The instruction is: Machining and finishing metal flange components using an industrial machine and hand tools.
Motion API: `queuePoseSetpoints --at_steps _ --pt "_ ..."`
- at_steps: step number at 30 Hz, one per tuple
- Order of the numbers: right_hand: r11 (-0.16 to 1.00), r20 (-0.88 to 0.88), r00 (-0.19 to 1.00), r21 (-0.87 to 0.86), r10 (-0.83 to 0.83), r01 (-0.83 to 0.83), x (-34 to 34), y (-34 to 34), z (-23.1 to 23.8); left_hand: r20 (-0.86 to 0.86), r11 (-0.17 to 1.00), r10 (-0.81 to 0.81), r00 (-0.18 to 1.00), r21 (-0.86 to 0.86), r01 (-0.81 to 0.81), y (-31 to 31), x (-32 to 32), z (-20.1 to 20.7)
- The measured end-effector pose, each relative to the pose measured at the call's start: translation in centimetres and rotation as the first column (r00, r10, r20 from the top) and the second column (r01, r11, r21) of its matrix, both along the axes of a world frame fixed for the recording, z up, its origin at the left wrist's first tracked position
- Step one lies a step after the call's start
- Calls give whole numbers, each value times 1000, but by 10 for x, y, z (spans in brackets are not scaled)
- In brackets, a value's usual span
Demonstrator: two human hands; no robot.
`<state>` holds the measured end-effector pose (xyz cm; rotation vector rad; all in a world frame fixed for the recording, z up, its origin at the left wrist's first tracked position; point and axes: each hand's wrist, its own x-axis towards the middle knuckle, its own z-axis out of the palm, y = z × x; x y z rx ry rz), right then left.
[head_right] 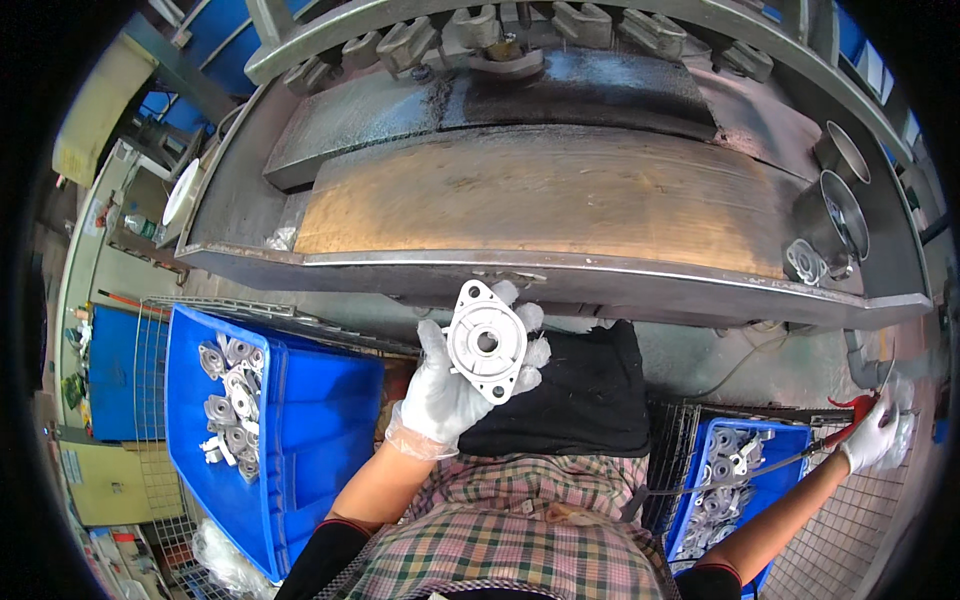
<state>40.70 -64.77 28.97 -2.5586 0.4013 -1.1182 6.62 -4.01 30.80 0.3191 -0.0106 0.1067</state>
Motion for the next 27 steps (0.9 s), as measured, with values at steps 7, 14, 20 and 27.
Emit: queuePoseSetpoints --at_steps 7,14,20,27 --pt "832 147 877 278 457 -480 8 91 18 -33 989 19 999 144 -14 -9 5 13" --pt "791 20 812 212 583 -573 25 157 29 36 994 -1 999 111 -3 -8 13 19" --pt "733 -1 766 291 643 -615 51 179 27 24 998 35 999 47 -36 -3 16 20" --pt "730 -84 752 331 654 -598 79 191 39 -40 992 103 994 75 -100 10 20 20"
